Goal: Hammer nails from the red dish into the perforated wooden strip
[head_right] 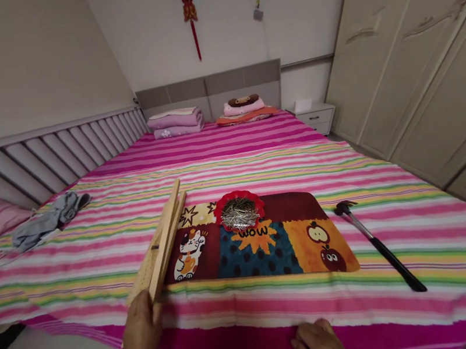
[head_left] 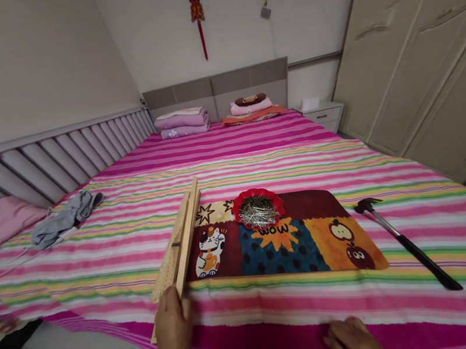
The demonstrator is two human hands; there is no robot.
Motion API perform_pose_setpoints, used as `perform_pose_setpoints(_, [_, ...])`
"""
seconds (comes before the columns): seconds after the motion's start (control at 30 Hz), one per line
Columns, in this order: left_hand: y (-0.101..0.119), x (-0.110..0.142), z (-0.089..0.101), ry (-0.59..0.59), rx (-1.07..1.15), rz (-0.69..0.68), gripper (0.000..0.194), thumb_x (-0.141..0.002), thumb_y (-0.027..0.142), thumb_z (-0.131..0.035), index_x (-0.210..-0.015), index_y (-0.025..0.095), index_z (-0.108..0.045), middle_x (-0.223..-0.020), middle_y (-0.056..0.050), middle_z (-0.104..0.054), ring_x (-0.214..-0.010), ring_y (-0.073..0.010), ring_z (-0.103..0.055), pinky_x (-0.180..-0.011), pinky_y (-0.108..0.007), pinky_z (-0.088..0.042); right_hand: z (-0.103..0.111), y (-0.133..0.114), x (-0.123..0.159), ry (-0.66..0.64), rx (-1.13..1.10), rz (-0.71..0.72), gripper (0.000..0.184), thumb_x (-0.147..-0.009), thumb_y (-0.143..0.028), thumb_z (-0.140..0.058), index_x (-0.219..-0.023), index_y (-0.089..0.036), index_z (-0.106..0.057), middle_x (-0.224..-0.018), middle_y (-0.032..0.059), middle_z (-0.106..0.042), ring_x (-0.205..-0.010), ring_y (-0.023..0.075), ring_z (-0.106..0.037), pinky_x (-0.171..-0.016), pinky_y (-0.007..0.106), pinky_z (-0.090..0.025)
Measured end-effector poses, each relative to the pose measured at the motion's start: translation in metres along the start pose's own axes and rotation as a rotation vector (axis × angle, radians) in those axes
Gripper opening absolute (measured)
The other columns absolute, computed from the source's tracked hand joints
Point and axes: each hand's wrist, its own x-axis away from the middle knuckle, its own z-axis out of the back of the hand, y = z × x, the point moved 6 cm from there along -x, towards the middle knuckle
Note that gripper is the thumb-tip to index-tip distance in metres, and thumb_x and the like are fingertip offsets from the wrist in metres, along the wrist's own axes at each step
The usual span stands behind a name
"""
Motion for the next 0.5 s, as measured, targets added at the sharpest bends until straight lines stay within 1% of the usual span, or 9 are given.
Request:
perform_pose_setpoints(0.07, [0.007, 0.018, 0.005, 0.105, 0.154, -0.087, 0.033, -0.086, 0.025, -0.037, -0.114, 0.013, -0.049, -0.115, -0.014, -0.058, -0.109, -0.0234, -0.054, -0.093, -0.036, -0.045, 0.002, -0.008, -0.006, -0.033, -0.161, -0.093, 0.031, -0.086, -0.045, -0.049, -0.066, -0.023, -0.058, -0.066, 0.0031, -0.064, -0.064, 0.0194, -0.057, -0.066, 0.031, -0.042])
perform_pose_setpoints(0.1, [0.015, 0.028, 0.006, 0.131, 0.213, -0.138, 0.034, -0.086, 0.025, -0.038, -0.118, 0.016, -0.047, -0.118, -0.012, -0.057, -0.111, -0.0219, -0.053, -0.095, -0.036, -0.045, 0.004, -0.013, -0.011, -0.042, -0.264, -0.150, 0.030, -0.085, -0.047, -0.051, -0.069, -0.023, -0.060, -0.069, 0.0033, -0.065, -0.066, 0.0197, -0.058, -0.066, 0.030, -0.044])
perform_pose_setpoints(0.2, [0.049, 0.062, 0.002, 0.149, 0.331, -0.324, 0.037, -0.086, 0.021, -0.043, -0.122, 0.021, -0.046, -0.118, -0.009, -0.057, -0.111, -0.0184, -0.054, -0.093, -0.032, -0.049, 0.005, -0.031, -0.029, -0.082, -0.616, -0.331, 0.031, -0.079, -0.049, -0.058, -0.090, -0.021, -0.064, -0.085, 0.0047, -0.069, -0.082, 0.0214, -0.063, -0.070, 0.028, -0.047])
perform_pose_setpoints(0.23, [0.062, 0.073, 0.000, 0.166, 0.345, -0.371, 0.037, -0.085, 0.019, -0.044, -0.122, 0.021, -0.047, -0.116, -0.009, -0.058, -0.109, -0.0175, -0.055, -0.090, -0.030, -0.051, 0.004, -0.036, -0.035, -0.084, -0.728, -0.395, 0.038, -0.077, -0.051, -0.060, -0.099, -0.020, -0.063, -0.084, 0.0045, -0.069, -0.077, 0.0205, -0.063, -0.066, 0.027, -0.048])
perform_pose_setpoints(0.3, [0.087, 0.093, -0.006, 0.166, 0.352, -0.475, 0.037, -0.085, 0.015, -0.042, -0.121, 0.020, -0.048, -0.114, -0.009, -0.059, -0.105, -0.0164, -0.057, -0.086, -0.027, -0.053, 0.000, -0.042, -0.046, -0.046, -0.925, -0.516, 0.051, -0.073, -0.054, -0.063, -0.108, -0.019, -0.059, -0.067, 0.0004, -0.066, -0.055, 0.0158, -0.059, -0.050, 0.024, -0.044])
perform_pose_setpoints(0.33, [0.099, 0.102, -0.008, 0.176, 0.352, -0.519, 0.037, -0.084, 0.013, -0.042, -0.120, 0.020, -0.050, -0.111, -0.009, -0.061, -0.103, -0.0161, -0.058, -0.084, -0.026, -0.053, -0.002, -0.043, -0.050, -0.011, -1.015, -0.569, 0.053, -0.071, -0.055, -0.065, -0.108, -0.019, -0.057, -0.058, -0.0027, -0.062, -0.046, 0.0130, -0.053, -0.043, 0.022, -0.039])
perform_pose_setpoints(0.4, [0.116, 0.115, -0.011, 0.182, 0.357, -0.590, 0.036, -0.084, 0.012, -0.042, -0.117, 0.020, -0.053, -0.107, -0.009, -0.062, -0.099, -0.0158, -0.059, -0.082, -0.026, -0.054, -0.007, -0.043, -0.058, 0.074, -1.173, -0.648, 0.044, -0.068, -0.052, -0.068, -0.095, -0.019, -0.058, -0.047, -0.0069, -0.055, -0.037, 0.0090, -0.045, -0.037, 0.018, -0.032])
perform_pose_setpoints(0.43, [0.122, 0.117, -0.012, 0.165, 0.361, -0.612, 0.035, -0.084, 0.013, -0.043, -0.116, 0.020, -0.054, -0.106, -0.009, -0.063, -0.098, -0.0160, -0.059, -0.081, -0.026, -0.054, -0.008, -0.042, -0.061, 0.110, -1.230, -0.679, 0.038, -0.067, -0.050, -0.070, -0.085, -0.019, -0.057, -0.045, -0.0073, -0.053, -0.036, 0.0078, -0.044, -0.036, 0.017, -0.031])
perform_pose_setpoints(0.5, [0.124, 0.111, -0.012, 0.108, 0.374, -0.621, 0.035, -0.084, 0.022, -0.047, -0.119, 0.021, -0.052, -0.110, -0.009, -0.062, -0.102, -0.0184, -0.058, -0.084, -0.030, -0.053, -0.010, -0.040, -0.067, 0.150, -1.279, -0.725, 0.037, -0.062, -0.047, -0.074, -0.068, -0.018, -0.052, -0.043, -0.0068, -0.053, -0.035, 0.0064, -0.043, -0.035, 0.016, -0.031])
